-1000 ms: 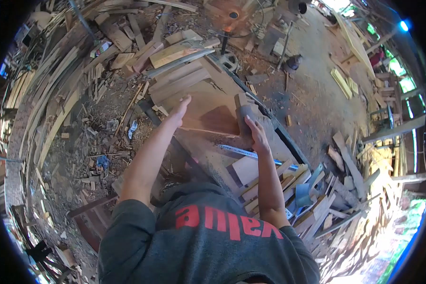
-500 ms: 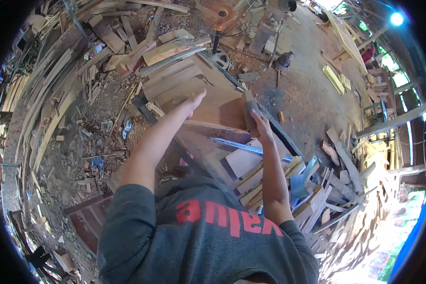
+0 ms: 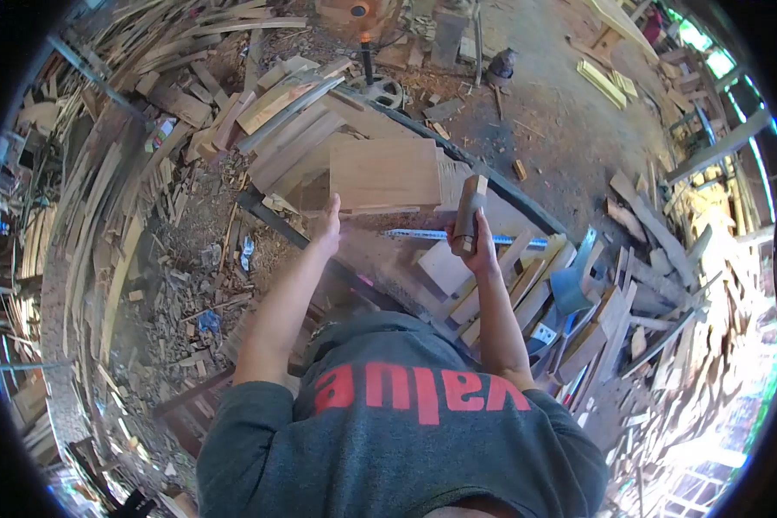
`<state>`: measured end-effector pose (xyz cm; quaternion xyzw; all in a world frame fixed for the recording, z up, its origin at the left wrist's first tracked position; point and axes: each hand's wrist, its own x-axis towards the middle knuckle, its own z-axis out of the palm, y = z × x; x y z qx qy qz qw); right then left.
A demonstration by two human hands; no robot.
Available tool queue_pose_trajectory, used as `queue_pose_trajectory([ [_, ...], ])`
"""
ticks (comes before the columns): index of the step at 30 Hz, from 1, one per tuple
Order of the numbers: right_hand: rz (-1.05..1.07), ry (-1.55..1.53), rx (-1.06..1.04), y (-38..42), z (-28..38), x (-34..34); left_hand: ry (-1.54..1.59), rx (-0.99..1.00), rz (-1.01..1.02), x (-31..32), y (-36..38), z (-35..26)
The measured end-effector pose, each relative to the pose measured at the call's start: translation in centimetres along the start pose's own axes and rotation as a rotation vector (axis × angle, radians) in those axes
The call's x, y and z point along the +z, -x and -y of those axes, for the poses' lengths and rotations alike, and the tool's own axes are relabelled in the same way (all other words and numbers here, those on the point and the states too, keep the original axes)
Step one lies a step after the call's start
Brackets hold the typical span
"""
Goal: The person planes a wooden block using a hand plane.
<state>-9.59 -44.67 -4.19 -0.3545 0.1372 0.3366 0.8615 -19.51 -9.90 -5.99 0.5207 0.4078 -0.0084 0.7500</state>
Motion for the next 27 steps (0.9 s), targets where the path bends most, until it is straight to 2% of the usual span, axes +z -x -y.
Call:
queue_pose_trajectory([
  [4, 0.036, -0.058, -0.045, 2.4, -1.7, -1.7, 0.15, -0.044, -0.092, 0.7, 0.6, 0.3],
  [6, -0.03, -0.079, -0.056, 4.1, -1.9, -1.4, 0.532, -0.08, -0.006, -0.6, 0.6, 0.4],
  [10, -0.025, -0.079, -0.05, 7.2, -2.8, -3.2, 0.573, -0.126, -0.053, -3.0, 1.4, 2.2],
  [12, -0.076, -0.082, -0.076, 9.1, -3.4, -3.3, 0.271, -0.1, -0.143, -3.2, 1.8, 2.3],
  [13, -0.126, -0.07, -0.093, 10.0, -3.7, -3.2, 0.256, -0.099, -0.135, -2.8, 1.7, 2.1],
  [15, -0.131, -0.087, -0.086, 10.2, -4.8, -5.1, 0.248, 0.048, -0.099, -1.8, 1.4, 1.8],
  [16, -0.106, -0.084, -0.084, 10.6, -5.1, -5.6, 0.237, 0.043, -0.088, -1.7, 0.2, 1.9],
  [18, -0.065, -0.084, -0.061, 11.0, -5.6, -6.3, 0.446, 0.026, -0.112, -0.7, -1.6, 1.4],
  [22, -0.133, 0.018, -0.114, 12.7, -6.2, -5.5, 0.52, -0.034, -0.145, 2.0, -0.5, 0.5],
  [25, -0.156, 0.179, -0.132, 13.2, -6.4, -5.3, 0.61, -0.054, -0.041, 2.8, 0.4, 0.2],
  [27, -0.202, 0.225, -0.149, 13.1, -6.8, -5.2, 0.699, -0.142, 0.066, 2.3, 0.4, 0.0],
])
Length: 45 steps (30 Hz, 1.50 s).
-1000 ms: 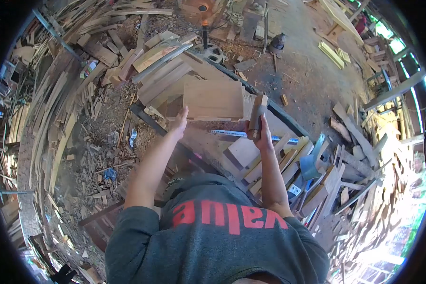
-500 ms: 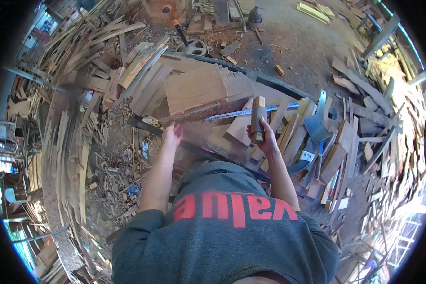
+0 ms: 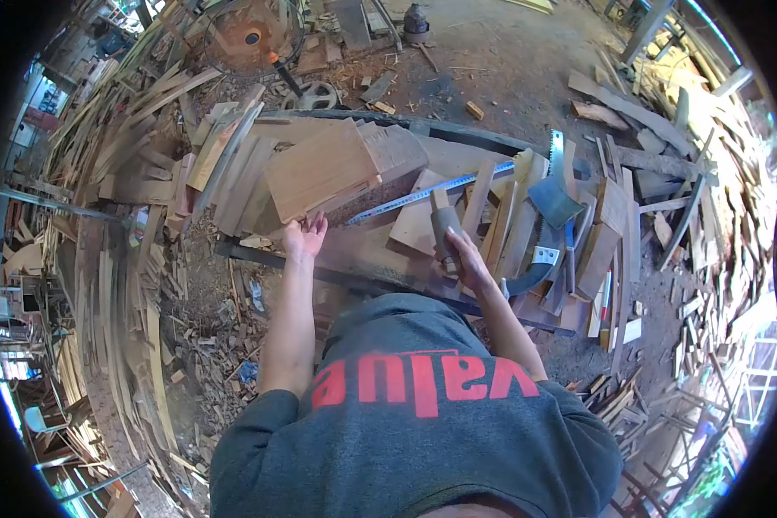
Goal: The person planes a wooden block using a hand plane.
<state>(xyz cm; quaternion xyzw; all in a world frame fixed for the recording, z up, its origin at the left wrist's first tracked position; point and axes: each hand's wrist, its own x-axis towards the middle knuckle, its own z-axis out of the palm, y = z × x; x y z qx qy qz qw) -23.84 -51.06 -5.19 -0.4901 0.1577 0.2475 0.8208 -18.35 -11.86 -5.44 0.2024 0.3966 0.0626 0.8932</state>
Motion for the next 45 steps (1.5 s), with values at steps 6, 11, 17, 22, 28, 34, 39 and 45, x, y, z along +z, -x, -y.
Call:
queue_pose_trajectory([
  [6, -0.126, 0.263, -0.085, 0.0, -0.7, 1.1, -0.166, 0.115, -0.068, -2.7, -0.5, -1.8],
  [11, -0.166, 0.272, -0.098, -0.2, -0.1, 2.7, -0.796, 0.796, -0.203, 0.5, 4.8, -2.3],
  [17, -0.236, 0.207, -0.082, -1.4, -0.8, 4.2, -1.765, 1.405, 0.285, 5.3, 6.4, -3.5],
  [22, -0.237, 0.155, -0.065, -0.4, -0.7, 5.7, -2.158, 1.412, 0.655, 7.7, 6.3, -3.7],
  [28, -0.364, 0.176, -0.012, 0.0, -2.5, 6.3, -2.238, 1.605, 1.378, 6.3, 3.6, -6.1],
  [34, -0.389, 0.192, -0.014, -0.6, -3.6, 7.7, -2.539, 1.787, 1.84, 8.9, 4.5, -5.9],
  [39, -0.355, 0.11, 0.023, 0.4, -1.3, 10.6, -2.699, 1.344, 2.245, 9.0, 7.1, -3.6],
  [45, -0.438, 0.101, -0.084, 0.2, -3.4, 10.2, -3.316, 2.19, 2.163, 7.5, 0.1, -5.5],
])
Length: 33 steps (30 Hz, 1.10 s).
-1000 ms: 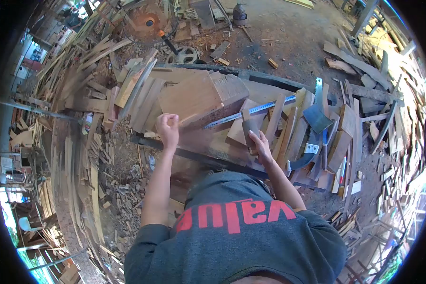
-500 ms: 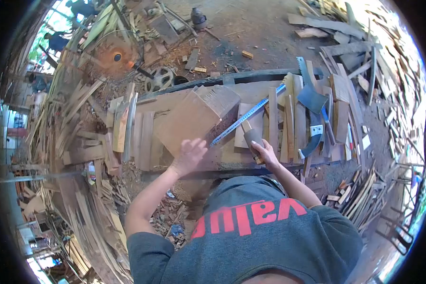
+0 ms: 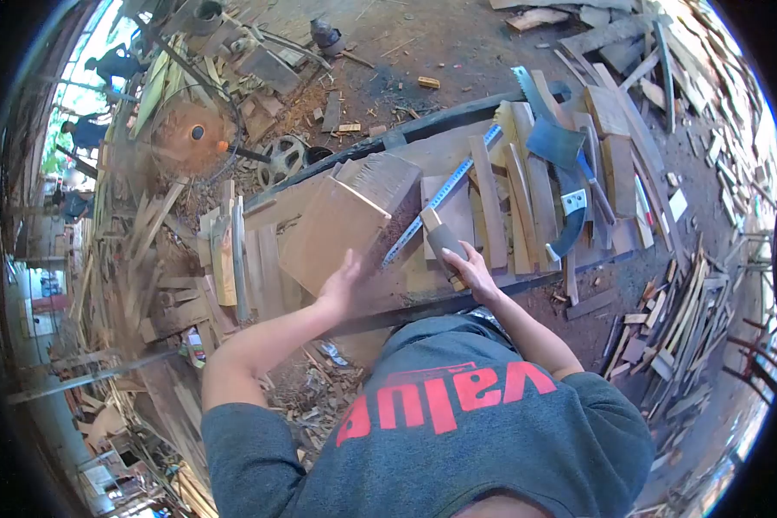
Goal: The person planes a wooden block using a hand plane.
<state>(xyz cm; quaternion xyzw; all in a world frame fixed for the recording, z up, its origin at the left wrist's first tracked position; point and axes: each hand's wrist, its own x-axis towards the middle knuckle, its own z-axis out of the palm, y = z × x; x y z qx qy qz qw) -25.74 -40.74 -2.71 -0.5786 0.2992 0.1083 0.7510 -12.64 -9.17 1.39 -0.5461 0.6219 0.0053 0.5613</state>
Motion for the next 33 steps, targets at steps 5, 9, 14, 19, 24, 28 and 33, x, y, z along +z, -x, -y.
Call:
queue_pose_trajectory([
  [5, -0.005, -0.067, 0.005, 1.5, 0.5, -1.1, 0.057, 0.243, 0.143, -5.1, 1.0, 6.1],
  [9, 0.101, -0.195, 0.015, 1.7, 0.8, -2.7, 0.275, 0.224, 0.175, -6.1, 0.0, 9.2],
  [14, 0.087, -0.104, -0.131, -0.6, 0.2, -3.1, 0.763, 0.038, 0.31, -3.7, -0.9, 14.9],
  [19, 0.014, 0.087, -0.195, -1.6, 1.9, -0.6, 1.342, -0.271, 0.428, 3.5, -0.8, 17.6],
  [24, 0.092, 0.156, -0.208, -2.9, 3.9, 3.3, 1.772, -0.563, 0.281, 4.7, -0.9, 16.0],
  [28, 0.09, 0.265, -0.451, -4.7, 4.8, 8.8, 1.565, -1.048, -0.144, 8.6, -5.1, 8.9],
  [33, 0.004, 0.516, -0.354, -6.6, 4.8, 13.3, 1.402, -1.397, -0.245, 6.2, -6.8, 8.0],
])
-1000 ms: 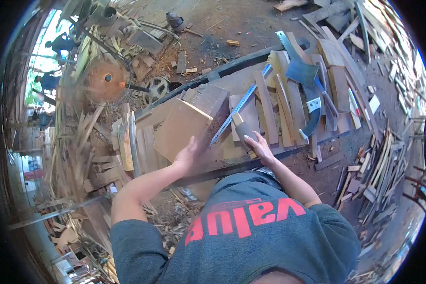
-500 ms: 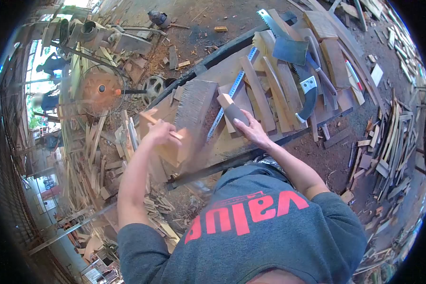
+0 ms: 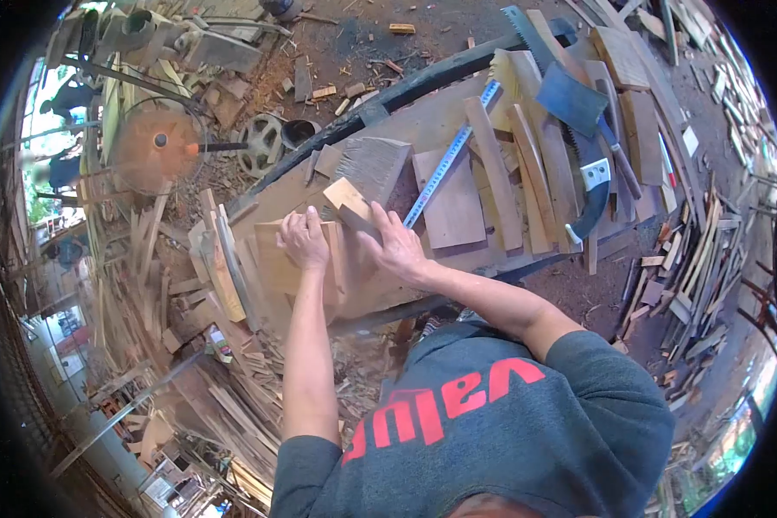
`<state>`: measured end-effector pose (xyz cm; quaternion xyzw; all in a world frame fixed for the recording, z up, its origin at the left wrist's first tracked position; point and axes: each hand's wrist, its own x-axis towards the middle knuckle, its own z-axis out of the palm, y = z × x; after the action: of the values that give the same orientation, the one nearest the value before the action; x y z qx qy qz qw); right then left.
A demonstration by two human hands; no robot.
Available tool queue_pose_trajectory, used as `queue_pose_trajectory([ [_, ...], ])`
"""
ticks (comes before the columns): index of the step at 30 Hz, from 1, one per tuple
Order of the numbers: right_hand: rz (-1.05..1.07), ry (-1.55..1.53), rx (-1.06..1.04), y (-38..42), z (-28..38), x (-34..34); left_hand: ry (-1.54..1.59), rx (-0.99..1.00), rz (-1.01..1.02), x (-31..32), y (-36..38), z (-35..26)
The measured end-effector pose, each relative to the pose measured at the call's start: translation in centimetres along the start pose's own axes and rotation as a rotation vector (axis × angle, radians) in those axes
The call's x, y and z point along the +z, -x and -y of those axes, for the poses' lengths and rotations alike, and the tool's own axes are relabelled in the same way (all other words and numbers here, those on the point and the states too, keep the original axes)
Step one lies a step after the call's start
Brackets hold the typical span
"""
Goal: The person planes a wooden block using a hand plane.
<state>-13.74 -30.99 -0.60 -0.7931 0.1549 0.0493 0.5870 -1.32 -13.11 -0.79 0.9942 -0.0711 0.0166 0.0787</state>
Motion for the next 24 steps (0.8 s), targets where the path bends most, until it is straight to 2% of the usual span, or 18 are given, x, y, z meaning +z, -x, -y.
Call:
queue_pose_trajectory([
  [4, -0.015, 0.166, -0.064, -3.8, 0.5, 0.8, -0.015, -0.022, 0.076, -1.0, 0.5, -0.7],
  [6, -0.038, 0.159, -0.167, -4.1, -0.3, 0.9, -0.003, 0.039, -0.006, -0.8, 0.2, -0.7],
  [10, 0.015, 0.157, -0.095, 0.0, 0.2, -1.8, 0.006, 0.043, -0.045, -0.8, 0.2, -0.9],
  [12, 0.051, 0.193, -0.043, -1.1, 0.7, -1.0, 0.033, 0.083, -0.038, -1.2, 0.0, -0.8],
  [14, -0.011, 0.247, -0.138, -3.4, 0.8, 0.0, 0.062, 0.119, -0.044, -1.7, 0.7, -0.8],
  [16, 0.029, 0.222, -0.146, -3.7, 1.1, -0.3, 0.144, 0.151, -0.151, -2.3, 1.2, -0.9],
  [19, 0.144, -0.044, -0.032, -1.2, 0.8, -1.6, 0.298, 0.099, -0.292, -3.9, 3.5, -0.2],
  [20, 0.162, -0.037, -0.046, -0.5, 0.5, -1.9, 0.295, 0.08, -0.307, -4.1, 4.2, 0.0],
  [22, 0.264, -0.296, 0.016, 1.2, 0.4, -2.3, 0.333, 0.072, -0.343, -5.1, 5.7, 0.1],
  [24, 0.299, -0.305, 0.022, 2.4, 1.0, -2.2, 0.234, 0.084, -0.342, -6.3, 6.7, -0.1],
])
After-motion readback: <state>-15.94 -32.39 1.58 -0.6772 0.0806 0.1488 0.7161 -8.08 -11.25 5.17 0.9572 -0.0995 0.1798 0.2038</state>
